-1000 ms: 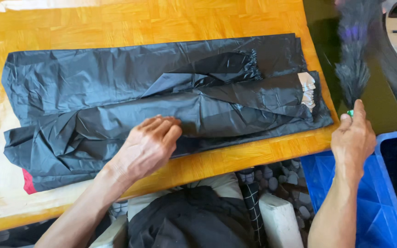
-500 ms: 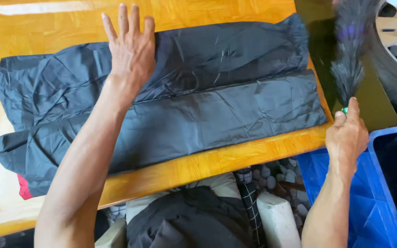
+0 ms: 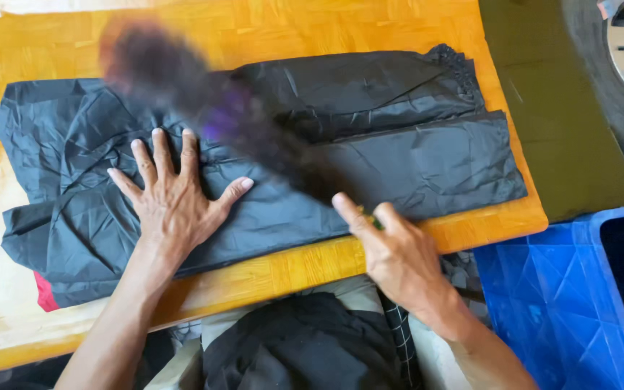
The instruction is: The person folds a large black tarp on a wooden table. They use a feather duster to smooth the fabric, then fold it into a compact roll and place it into a small black drawstring bag.
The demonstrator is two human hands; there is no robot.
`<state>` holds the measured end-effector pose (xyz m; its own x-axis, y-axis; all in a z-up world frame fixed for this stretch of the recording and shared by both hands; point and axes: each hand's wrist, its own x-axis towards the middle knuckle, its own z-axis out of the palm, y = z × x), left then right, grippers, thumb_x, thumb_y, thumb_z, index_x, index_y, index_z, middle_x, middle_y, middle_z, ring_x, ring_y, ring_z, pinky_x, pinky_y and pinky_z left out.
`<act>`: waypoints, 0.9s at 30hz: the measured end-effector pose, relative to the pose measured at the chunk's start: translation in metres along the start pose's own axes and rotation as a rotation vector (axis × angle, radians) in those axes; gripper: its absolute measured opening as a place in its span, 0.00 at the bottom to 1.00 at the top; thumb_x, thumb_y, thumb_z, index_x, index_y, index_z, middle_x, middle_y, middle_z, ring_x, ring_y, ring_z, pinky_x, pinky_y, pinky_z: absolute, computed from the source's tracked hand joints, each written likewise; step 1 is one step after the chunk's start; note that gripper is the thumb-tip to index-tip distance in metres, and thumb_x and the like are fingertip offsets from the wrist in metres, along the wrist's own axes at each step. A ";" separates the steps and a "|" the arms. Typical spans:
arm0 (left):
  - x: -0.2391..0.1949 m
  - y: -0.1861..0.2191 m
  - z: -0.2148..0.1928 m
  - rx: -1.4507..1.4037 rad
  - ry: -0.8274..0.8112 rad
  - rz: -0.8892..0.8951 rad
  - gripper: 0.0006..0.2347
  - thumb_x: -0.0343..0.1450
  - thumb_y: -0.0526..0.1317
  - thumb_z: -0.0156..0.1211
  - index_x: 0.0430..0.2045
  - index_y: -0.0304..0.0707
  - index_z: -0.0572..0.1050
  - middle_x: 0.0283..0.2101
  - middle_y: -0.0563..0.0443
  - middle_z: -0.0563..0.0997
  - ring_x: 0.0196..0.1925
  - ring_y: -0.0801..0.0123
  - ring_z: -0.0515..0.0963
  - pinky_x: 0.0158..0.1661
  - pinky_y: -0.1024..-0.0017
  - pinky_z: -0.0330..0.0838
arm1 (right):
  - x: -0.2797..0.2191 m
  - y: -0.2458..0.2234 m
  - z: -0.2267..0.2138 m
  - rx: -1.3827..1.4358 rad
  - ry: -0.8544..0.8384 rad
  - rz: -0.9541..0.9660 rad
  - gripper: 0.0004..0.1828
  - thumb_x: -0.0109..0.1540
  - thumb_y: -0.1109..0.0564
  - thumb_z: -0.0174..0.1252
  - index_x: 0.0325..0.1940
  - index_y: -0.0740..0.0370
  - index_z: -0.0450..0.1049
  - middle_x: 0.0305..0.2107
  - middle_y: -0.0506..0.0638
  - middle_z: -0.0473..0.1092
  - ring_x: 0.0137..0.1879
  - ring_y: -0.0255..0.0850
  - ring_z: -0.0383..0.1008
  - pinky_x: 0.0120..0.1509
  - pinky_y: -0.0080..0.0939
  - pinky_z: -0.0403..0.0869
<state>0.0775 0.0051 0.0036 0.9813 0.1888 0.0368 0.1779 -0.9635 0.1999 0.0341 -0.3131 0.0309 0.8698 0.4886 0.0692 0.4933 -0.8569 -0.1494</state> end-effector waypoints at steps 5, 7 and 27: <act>-0.006 -0.003 0.013 0.101 0.207 0.070 0.46 0.66 0.80 0.38 0.64 0.39 0.69 0.72 0.28 0.62 0.73 0.30 0.55 0.58 0.21 0.46 | 0.001 0.014 -0.019 -0.128 -0.277 0.282 0.34 0.68 0.53 0.44 0.79 0.31 0.54 0.30 0.52 0.63 0.25 0.56 0.75 0.27 0.61 0.73; -0.006 -0.002 0.010 0.074 0.179 0.057 0.48 0.65 0.80 0.37 0.72 0.44 0.61 0.73 0.31 0.60 0.73 0.31 0.54 0.58 0.20 0.46 | -0.009 0.048 -0.029 -0.162 -0.363 0.497 0.32 0.71 0.50 0.39 0.81 0.28 0.52 0.30 0.53 0.66 0.28 0.55 0.76 0.32 0.57 0.77; -0.010 -0.024 0.034 -0.255 0.480 0.027 0.53 0.69 0.79 0.28 0.79 0.36 0.30 0.81 0.36 0.26 0.84 0.41 0.25 0.75 0.25 0.34 | 0.083 -0.035 0.023 -0.103 0.008 -0.363 0.37 0.62 0.62 0.53 0.76 0.40 0.64 0.29 0.50 0.60 0.29 0.51 0.72 0.27 0.57 0.74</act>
<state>0.0659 0.0200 -0.0347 0.8310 0.2877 0.4762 0.0711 -0.9038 0.4220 0.0887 -0.2386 0.0189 0.6376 0.7630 0.1068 0.7682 -0.6401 -0.0134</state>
